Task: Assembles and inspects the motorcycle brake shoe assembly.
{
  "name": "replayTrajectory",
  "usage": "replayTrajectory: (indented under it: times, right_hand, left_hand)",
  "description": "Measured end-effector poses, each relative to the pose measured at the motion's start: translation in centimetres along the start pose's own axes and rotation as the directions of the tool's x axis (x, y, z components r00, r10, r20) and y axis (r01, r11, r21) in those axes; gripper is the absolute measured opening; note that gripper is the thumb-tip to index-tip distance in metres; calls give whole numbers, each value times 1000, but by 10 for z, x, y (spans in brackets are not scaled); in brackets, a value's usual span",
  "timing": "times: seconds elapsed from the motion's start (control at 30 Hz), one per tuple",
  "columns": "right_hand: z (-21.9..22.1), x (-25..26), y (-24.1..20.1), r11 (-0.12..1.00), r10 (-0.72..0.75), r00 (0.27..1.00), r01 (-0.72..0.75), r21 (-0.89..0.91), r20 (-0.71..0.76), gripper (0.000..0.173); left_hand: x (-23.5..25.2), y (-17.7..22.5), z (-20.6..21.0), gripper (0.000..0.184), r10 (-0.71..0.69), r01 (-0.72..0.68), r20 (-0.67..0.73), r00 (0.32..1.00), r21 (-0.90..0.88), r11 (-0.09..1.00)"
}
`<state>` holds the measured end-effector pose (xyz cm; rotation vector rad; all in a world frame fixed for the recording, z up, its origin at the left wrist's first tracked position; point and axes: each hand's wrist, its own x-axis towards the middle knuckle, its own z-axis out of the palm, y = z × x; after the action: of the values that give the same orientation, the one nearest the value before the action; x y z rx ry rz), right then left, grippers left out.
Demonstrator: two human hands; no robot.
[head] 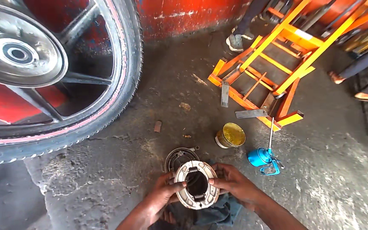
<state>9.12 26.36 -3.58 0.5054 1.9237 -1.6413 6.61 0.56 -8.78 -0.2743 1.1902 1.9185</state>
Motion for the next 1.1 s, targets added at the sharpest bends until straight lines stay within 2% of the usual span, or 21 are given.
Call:
replayTrajectory:
  times: [0.07,0.23,0.3,0.4,0.5,0.63,0.73,0.8,0.93,1.1]
  right_hand:
    - [0,4,6,999,28,999,-29,-41,-26,36]
    - [6,24,21,985,-4,997,-10,-174,-82,40]
    - [10,35,16,946,-50,988,-1,-323,-149,42]
    - [22,45,-4,778,-150,957,-41,-627,-249,45]
    - [27,51,-15,759,-126,946,-102,-643,-299,41]
    - [47,53,-19,675,-86,950,-166,-718,-300,51]
    - [62,54,-21,570,-104,953,-177,-802,-284,53]
    - [65,53,-21,538,-107,954,-182,-823,-281,53]
    - [61,56,-18,510,-122,955,-174,-843,-271,54]
    - [54,58,-11,504,-93,959,-186,-844,-267,56]
  left_hand:
    - [7,-6,5,26,-24,27,-69,997,48,998]
    - [30,-6,-2,30,54,48,-228,972,422,905]
    - [36,0,-1,31,114,74,-292,950,563,823]
    - [34,18,19,42,204,154,-341,918,779,608]
    - [37,27,30,45,211,207,-367,906,818,537]
    - [43,28,30,48,249,208,-325,912,891,403]
    - [46,23,28,50,271,226,-339,901,899,374]
    - [46,20,29,48,293,224,-340,894,904,365]
    - [54,13,31,48,310,217,-339,888,904,368]
    - [61,6,35,58,286,221,-331,899,907,358]
